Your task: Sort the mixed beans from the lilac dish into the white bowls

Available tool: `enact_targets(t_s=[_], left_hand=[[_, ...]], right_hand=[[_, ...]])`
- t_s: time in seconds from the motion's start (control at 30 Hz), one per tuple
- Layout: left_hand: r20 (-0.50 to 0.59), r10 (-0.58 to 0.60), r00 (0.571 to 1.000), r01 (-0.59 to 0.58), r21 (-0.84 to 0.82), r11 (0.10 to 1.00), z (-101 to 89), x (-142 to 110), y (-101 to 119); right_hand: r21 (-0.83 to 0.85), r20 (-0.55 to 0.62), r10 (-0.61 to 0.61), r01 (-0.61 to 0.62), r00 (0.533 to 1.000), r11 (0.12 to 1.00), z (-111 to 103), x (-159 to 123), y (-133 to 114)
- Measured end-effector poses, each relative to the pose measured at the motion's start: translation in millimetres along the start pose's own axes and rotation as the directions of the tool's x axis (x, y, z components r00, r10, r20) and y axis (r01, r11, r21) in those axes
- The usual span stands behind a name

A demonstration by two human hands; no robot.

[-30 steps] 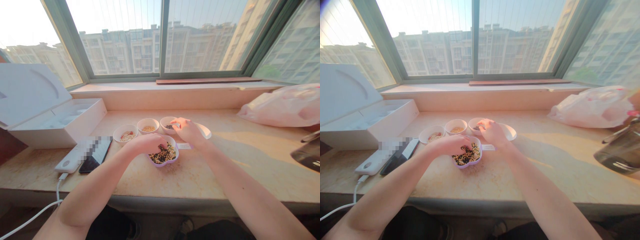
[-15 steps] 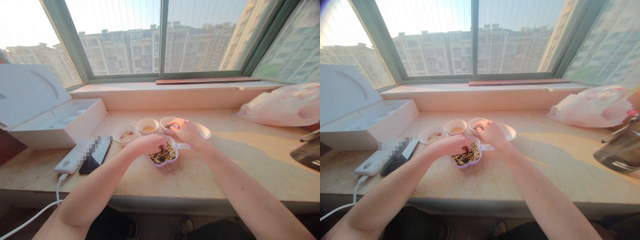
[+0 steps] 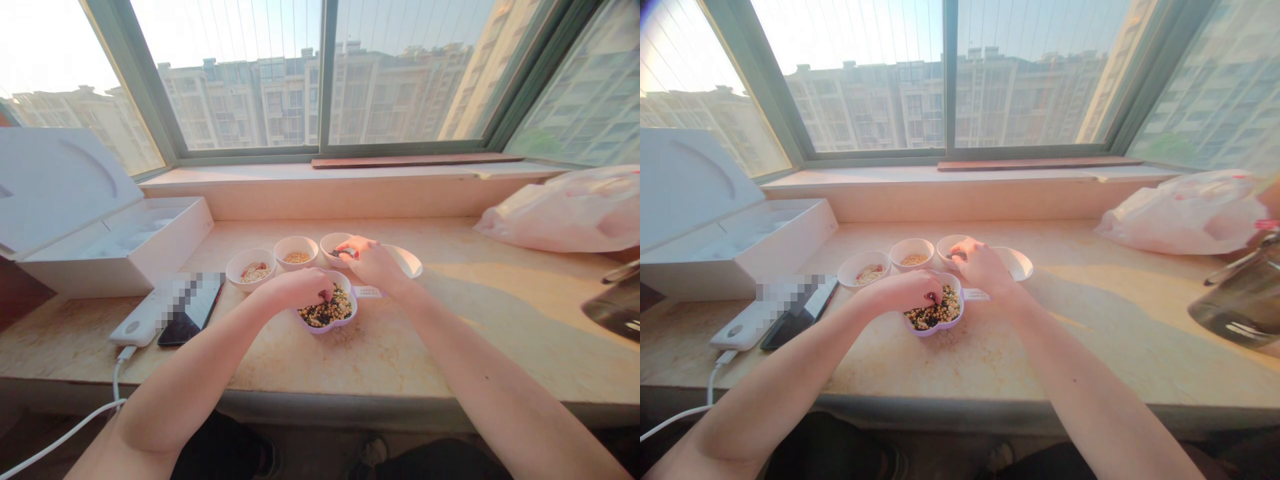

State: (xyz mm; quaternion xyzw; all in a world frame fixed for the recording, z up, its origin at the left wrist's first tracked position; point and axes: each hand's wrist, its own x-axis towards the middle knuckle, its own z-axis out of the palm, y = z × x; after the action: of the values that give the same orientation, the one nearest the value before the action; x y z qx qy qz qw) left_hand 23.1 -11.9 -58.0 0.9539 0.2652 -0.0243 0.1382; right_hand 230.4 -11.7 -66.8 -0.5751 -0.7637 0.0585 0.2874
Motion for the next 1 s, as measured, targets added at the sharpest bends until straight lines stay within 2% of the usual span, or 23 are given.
enact_targets(t_s=[0.2, 0.4, 0.5, 0.6, 0.7, 0.77, 0.87, 1.0], left_hand=[[-0.004, -0.003, 1.0, 0.003, 0.066, 0.998, -9.5, -4.5, 9.1], [-0.105, -0.035, 0.994, 0.04, 0.052, 0.998, -13.2, -10.1, 21.0], [-0.144, -0.035, 0.989, 0.045, 0.068, 0.997, -12.7, -9.4, 19.4], [-0.197, -0.057, 0.979, 0.075, 0.085, 0.994, -13.6, -6.6, 8.6], [-0.341, -0.184, 0.922, 0.209, 0.038, 0.977, -17.4, -6.0, -9.1], [-0.415, -0.223, 0.882, 0.252, 0.015, 0.968, -20.8, -7.9, -21.2], [-0.457, -0.323, 0.829, 0.358, -0.011, 0.934, -24.0, -12.2, -35.7], [-0.482, -0.427, 0.765, 0.461, -0.052, 0.886, -21.8, -15.3, -46.9]], right_hand=[[0.011, 0.001, 0.008, -0.008, 1.0, 1.0, -1.4, -0.9, -2.6], [0.011, -0.001, 0.012, -0.012, 1.0, 1.0, -1.7, -1.7, -3.2], [0.013, 0.003, 0.005, -0.005, 1.0, 1.0, -0.8, -1.5, -3.2], [0.012, 0.007, 0.007, -0.007, 1.0, 1.0, -0.8, -0.7, -4.4], [0.007, -0.007, -0.004, 0.004, 1.0, 1.0, -3.4, -0.8, -7.5], [0.012, -0.001, -0.031, 0.031, 1.0, 0.999, -6.4, -2.4, -10.6], [0.066, 0.1, -0.094, 0.088, 0.991, 0.994, -9.4, -7.3, -16.1], [0.097, 0.253, -0.193, 0.173, 0.948, 0.98, -7.0, -15.1, -24.6]])
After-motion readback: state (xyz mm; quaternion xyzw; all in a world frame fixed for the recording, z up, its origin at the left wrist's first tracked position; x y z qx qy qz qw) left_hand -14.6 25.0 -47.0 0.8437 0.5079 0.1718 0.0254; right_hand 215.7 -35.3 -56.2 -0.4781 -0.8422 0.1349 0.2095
